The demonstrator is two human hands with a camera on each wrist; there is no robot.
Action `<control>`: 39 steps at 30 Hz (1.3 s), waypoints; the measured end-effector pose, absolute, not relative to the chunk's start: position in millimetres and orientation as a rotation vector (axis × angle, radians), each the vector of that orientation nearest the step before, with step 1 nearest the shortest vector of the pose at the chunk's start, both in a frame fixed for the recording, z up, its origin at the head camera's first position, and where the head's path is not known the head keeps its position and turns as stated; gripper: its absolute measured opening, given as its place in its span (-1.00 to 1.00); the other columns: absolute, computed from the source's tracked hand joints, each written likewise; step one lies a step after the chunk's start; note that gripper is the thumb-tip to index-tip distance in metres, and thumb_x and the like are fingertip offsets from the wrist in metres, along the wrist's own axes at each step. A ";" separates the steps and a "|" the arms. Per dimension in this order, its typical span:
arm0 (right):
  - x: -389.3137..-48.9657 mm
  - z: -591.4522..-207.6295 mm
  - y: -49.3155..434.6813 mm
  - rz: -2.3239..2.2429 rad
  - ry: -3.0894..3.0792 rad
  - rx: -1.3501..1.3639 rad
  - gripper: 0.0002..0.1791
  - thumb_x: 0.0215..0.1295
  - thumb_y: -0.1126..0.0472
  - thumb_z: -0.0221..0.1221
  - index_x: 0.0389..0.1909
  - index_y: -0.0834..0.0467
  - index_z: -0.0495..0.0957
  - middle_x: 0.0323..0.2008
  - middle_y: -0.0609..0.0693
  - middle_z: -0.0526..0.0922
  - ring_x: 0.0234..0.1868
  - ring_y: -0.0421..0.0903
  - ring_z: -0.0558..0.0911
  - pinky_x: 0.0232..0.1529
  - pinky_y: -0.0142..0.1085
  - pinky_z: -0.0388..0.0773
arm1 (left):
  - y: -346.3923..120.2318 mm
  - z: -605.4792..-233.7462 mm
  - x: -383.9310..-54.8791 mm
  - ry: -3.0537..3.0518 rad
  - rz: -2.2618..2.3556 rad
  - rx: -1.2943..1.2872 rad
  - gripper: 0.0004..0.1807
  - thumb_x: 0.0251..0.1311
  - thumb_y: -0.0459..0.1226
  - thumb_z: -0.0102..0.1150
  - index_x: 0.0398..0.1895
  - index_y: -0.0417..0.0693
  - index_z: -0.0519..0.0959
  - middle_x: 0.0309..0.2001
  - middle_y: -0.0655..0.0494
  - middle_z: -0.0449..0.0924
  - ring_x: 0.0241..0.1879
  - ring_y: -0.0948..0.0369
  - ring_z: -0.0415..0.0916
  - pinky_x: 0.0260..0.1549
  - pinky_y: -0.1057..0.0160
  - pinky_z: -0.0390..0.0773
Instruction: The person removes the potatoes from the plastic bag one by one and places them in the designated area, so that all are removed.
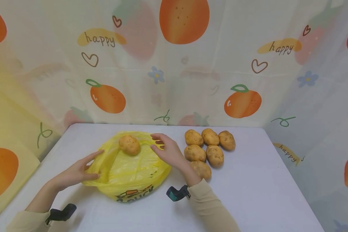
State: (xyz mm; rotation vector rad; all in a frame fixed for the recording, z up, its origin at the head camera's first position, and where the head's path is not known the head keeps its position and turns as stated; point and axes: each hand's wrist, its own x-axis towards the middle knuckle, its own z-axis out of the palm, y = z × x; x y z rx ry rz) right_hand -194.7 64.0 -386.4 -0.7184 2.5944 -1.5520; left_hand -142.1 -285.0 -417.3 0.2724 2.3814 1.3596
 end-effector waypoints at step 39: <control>-247.5 -429.4 -25.5 -1.522 2.594 -0.476 -0.51 0.28 0.06 0.12 0.18 0.15 0.37 0.10 0.12 0.46 0.07 0.08 0.49 0.03 -0.20 0.44 | -284.5 -416.6 -139.3 2.386 1.373 0.298 -0.02 0.02 -0.24 0.31 0.45 0.10 -0.08 0.44 -0.12 -0.25 0.23 -0.21 0.17 -0.24 0.28 0.50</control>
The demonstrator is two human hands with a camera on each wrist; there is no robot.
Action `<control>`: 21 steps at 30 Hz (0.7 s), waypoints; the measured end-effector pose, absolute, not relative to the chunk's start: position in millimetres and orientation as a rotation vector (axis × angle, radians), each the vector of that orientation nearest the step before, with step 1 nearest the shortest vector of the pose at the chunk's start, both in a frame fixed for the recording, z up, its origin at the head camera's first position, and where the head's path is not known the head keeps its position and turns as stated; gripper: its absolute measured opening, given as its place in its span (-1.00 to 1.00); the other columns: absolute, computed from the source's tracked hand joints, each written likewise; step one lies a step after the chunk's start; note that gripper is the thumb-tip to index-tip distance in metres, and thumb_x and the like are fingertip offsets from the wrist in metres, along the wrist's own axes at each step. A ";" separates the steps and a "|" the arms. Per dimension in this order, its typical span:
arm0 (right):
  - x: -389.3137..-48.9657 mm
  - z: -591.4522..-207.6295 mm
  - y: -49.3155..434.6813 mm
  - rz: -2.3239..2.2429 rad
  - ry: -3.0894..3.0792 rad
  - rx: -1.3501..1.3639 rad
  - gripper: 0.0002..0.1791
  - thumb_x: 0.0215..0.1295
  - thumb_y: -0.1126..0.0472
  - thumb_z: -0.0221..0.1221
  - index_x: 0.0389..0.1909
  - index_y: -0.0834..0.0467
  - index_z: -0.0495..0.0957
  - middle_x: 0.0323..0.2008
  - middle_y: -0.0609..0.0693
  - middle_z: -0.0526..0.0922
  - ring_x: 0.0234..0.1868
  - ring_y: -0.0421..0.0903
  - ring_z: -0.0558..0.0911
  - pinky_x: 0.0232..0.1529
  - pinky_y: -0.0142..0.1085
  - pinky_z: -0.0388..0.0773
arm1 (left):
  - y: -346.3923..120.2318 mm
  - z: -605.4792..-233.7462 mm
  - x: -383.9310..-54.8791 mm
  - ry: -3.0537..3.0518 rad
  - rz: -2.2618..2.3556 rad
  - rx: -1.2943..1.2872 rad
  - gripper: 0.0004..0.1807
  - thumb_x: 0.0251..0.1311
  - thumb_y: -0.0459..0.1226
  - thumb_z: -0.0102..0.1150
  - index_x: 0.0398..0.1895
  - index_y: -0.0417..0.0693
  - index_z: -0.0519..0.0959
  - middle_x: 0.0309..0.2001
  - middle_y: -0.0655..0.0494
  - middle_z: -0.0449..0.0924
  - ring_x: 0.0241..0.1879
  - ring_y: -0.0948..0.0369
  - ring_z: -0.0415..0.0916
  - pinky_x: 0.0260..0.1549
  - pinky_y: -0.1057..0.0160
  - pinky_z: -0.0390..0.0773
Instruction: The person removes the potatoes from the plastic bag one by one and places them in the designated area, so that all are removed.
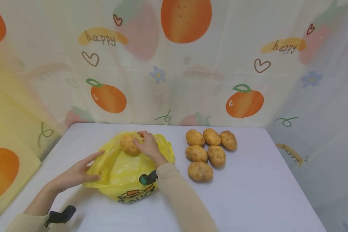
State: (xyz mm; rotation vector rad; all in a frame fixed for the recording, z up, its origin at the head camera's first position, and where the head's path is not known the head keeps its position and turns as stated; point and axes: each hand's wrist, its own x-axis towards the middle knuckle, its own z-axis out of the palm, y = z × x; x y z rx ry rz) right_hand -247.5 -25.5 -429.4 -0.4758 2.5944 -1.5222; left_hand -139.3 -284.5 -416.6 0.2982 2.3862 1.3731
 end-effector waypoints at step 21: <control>-245.6 -459.0 -44.0 -1.512 2.640 -0.322 -0.37 0.18 0.08 0.16 0.25 0.24 0.28 0.16 0.24 0.37 0.17 0.11 0.39 0.10 -0.08 0.37 | -281.0 -415.6 -139.9 2.369 1.395 0.321 -0.02 0.03 -0.26 0.31 0.45 0.10 -0.08 0.43 -0.15 -0.23 0.19 -0.19 0.23 -0.26 0.26 0.52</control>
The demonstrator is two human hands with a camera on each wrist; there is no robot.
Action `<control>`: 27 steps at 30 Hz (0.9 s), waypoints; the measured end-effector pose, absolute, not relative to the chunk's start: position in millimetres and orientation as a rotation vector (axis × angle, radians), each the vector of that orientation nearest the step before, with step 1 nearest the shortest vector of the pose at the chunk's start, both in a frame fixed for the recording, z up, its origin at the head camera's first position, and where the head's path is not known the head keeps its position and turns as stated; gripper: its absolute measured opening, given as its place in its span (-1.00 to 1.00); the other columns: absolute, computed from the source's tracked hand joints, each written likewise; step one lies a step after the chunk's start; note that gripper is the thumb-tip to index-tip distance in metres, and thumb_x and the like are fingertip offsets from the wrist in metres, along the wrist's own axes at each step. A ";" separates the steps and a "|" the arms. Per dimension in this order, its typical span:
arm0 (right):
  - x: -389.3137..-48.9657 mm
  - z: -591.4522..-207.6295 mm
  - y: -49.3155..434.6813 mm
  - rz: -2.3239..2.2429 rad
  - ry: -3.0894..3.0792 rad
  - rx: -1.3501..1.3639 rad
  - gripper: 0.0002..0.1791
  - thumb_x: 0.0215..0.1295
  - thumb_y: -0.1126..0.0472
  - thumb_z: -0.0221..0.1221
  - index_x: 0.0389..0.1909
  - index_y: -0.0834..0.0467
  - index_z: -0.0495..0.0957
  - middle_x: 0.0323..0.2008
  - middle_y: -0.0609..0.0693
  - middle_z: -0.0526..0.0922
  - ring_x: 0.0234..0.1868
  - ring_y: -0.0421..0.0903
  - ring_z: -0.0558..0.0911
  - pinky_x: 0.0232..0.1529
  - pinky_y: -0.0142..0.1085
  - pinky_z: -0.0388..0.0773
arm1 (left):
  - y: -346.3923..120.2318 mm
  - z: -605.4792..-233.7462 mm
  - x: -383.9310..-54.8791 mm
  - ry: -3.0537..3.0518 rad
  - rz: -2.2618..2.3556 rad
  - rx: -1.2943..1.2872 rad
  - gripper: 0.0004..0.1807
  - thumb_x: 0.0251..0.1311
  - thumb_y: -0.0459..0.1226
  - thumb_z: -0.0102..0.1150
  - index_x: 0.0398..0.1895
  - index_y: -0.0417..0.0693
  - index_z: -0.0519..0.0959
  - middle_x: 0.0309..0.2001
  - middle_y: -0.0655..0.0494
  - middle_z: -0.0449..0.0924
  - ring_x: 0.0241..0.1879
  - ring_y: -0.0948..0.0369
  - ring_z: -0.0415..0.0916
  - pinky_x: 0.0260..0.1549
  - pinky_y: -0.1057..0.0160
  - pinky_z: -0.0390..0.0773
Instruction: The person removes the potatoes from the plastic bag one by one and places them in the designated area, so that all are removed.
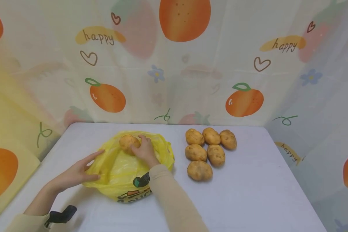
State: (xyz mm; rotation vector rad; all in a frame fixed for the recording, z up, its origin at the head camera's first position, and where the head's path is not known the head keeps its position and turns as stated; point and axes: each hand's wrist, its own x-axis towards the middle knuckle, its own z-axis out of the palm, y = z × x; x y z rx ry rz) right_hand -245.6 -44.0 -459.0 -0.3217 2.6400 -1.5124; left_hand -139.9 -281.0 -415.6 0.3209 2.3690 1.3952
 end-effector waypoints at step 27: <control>-239.0 -464.2 -53.7 -1.385 2.630 -0.260 -0.28 0.20 0.00 0.17 0.31 0.18 0.16 0.17 0.19 0.43 0.15 0.10 0.44 0.09 -0.08 0.38 | -283.7 -415.8 -139.2 2.341 1.423 0.299 -0.02 0.02 -0.25 0.32 0.45 0.10 -0.08 0.43 -0.15 -0.27 0.23 -0.19 0.18 -0.23 0.28 0.51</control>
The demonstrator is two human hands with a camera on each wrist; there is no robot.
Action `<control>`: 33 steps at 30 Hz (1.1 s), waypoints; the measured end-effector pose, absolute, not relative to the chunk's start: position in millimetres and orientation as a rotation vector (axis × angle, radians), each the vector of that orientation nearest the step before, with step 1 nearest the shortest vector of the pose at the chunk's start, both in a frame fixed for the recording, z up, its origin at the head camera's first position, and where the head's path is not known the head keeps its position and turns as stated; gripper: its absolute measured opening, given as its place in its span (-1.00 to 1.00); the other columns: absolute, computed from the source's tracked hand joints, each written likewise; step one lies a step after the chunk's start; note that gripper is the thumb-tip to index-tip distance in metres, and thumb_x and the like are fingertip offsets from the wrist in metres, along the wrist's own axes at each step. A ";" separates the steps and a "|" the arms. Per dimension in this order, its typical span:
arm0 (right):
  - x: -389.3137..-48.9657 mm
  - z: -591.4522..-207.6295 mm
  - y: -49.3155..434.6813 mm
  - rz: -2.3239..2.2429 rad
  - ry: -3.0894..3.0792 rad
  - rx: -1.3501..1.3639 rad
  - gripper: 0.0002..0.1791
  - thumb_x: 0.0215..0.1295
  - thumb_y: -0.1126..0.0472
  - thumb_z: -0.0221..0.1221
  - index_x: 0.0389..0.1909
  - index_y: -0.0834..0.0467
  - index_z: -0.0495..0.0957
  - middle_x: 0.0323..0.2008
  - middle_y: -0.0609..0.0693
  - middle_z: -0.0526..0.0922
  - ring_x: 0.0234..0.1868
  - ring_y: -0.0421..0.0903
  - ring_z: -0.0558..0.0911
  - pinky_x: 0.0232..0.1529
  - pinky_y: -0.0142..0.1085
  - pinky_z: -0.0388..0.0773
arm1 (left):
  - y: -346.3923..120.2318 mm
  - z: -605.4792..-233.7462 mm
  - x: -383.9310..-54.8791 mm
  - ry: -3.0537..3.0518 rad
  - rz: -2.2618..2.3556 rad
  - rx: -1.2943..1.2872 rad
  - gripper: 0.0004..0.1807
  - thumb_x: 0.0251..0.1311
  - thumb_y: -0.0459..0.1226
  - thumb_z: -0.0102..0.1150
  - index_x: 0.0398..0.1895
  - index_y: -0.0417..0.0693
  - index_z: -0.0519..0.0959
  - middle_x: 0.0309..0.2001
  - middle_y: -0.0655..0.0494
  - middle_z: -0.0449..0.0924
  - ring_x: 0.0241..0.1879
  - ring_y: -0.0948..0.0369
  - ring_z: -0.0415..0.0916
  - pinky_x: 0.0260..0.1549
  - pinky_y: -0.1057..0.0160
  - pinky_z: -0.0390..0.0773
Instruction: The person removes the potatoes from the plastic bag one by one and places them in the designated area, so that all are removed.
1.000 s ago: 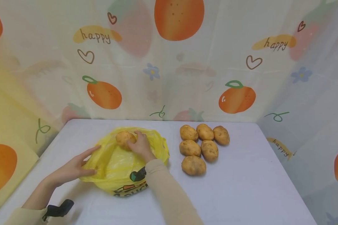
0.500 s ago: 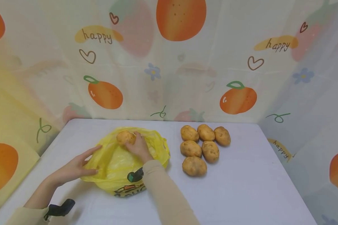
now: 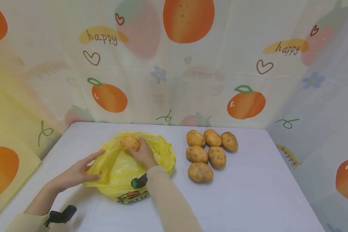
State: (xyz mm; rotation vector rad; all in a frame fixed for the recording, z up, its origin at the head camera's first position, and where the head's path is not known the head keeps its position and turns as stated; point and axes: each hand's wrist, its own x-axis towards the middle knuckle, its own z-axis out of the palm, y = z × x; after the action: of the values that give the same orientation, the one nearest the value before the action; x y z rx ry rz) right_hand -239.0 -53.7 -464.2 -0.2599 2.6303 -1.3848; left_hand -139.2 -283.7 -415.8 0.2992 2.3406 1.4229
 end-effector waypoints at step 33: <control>-234.9 -426.5 -46.0 -1.367 2.614 -0.397 -0.28 0.04 0.08 0.32 0.24 0.09 0.29 0.05 0.17 0.33 -0.07 -0.01 0.41 -0.03 -0.13 0.41 | -286.5 -417.0 -140.6 2.376 1.378 0.296 -0.01 0.01 -0.23 0.32 0.45 0.13 -0.09 0.43 -0.15 -0.26 0.25 -0.22 0.15 -0.22 0.30 0.49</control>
State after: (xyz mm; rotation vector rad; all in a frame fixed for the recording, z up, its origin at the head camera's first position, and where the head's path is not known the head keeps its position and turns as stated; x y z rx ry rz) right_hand -234.9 -46.0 -426.5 -0.3967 2.6143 -1.3667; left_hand -140.6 -286.5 -417.0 0.2962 2.3759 1.3781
